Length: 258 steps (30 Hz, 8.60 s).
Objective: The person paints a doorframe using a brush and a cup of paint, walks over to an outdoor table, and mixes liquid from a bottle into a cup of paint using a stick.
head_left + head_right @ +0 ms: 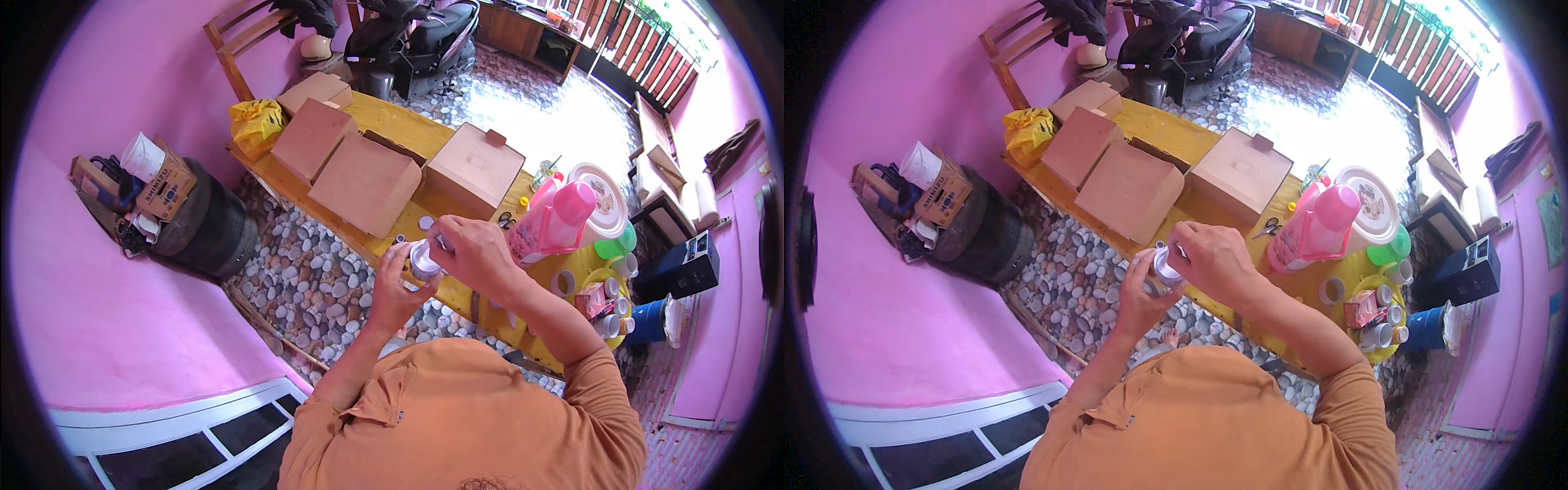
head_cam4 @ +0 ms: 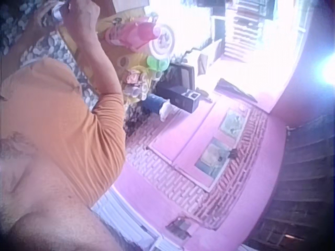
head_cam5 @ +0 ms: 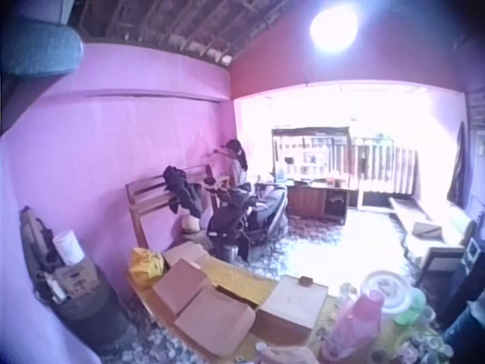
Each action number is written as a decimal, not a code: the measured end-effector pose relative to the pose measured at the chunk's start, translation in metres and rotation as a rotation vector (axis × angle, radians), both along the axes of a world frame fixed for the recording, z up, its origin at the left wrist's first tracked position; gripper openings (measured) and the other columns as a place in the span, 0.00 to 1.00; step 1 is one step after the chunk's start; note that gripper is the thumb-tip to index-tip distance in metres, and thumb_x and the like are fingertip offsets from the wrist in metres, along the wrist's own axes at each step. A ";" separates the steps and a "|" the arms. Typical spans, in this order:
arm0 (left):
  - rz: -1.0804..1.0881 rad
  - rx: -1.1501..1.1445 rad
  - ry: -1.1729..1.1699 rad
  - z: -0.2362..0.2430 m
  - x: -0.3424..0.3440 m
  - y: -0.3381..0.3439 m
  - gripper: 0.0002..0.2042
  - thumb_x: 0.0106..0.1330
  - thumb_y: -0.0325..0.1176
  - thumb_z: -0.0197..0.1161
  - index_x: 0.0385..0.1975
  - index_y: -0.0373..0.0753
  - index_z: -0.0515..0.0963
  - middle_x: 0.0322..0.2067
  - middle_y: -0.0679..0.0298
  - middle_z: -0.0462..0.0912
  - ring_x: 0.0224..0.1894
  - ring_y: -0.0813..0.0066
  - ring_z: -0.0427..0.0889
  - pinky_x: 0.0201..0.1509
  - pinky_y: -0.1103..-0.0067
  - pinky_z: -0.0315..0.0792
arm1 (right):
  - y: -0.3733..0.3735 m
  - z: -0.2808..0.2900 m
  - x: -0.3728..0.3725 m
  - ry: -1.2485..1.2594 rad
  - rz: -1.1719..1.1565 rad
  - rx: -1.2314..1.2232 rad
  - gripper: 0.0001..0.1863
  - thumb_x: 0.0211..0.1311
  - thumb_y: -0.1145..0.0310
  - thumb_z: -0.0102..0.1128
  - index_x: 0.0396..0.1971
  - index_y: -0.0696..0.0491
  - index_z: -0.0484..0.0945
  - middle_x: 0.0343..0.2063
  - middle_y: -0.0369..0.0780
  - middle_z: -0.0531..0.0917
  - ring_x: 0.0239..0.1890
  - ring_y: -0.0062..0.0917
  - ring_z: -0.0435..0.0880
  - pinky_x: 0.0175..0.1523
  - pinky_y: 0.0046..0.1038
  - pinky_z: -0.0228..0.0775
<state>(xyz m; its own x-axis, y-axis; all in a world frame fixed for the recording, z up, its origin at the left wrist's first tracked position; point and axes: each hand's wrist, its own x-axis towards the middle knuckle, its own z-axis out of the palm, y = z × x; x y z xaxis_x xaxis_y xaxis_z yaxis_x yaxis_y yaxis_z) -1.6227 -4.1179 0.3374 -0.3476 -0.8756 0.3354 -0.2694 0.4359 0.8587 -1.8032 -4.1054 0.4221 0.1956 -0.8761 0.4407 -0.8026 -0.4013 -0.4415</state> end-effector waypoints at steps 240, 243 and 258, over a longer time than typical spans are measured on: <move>-0.103 -0.024 -0.109 -0.092 0.119 -0.096 0.34 0.53 0.30 0.81 0.60 0.32 0.72 0.57 0.54 0.76 0.58 0.62 0.77 0.65 0.69 0.71 | 0.155 -0.302 -0.067 0.027 -1.182 0.484 0.25 0.60 0.58 0.64 0.53 0.55 0.74 0.47 0.48 0.78 0.51 0.47 0.79 0.54 0.47 0.70; -0.096 0.004 -0.053 -0.096 0.123 -0.096 0.34 0.53 0.30 0.80 0.60 0.32 0.72 0.56 0.54 0.76 0.58 0.61 0.77 0.64 0.68 0.70 | 0.097 -0.254 -0.027 -0.235 -0.976 0.434 0.21 0.61 0.55 0.67 0.46 0.53 0.75 0.37 0.45 0.78 0.40 0.46 0.81 0.44 0.46 0.71; -0.078 0.001 -0.117 -0.093 0.127 -0.093 0.33 0.50 0.31 0.81 0.58 0.33 0.73 0.54 0.51 0.77 0.55 0.53 0.79 0.61 0.64 0.72 | -0.087 -0.267 0.088 -0.392 -0.659 0.280 0.32 0.58 0.52 0.74 0.60 0.50 0.76 0.25 0.44 0.83 0.29 0.39 0.86 0.36 0.39 0.77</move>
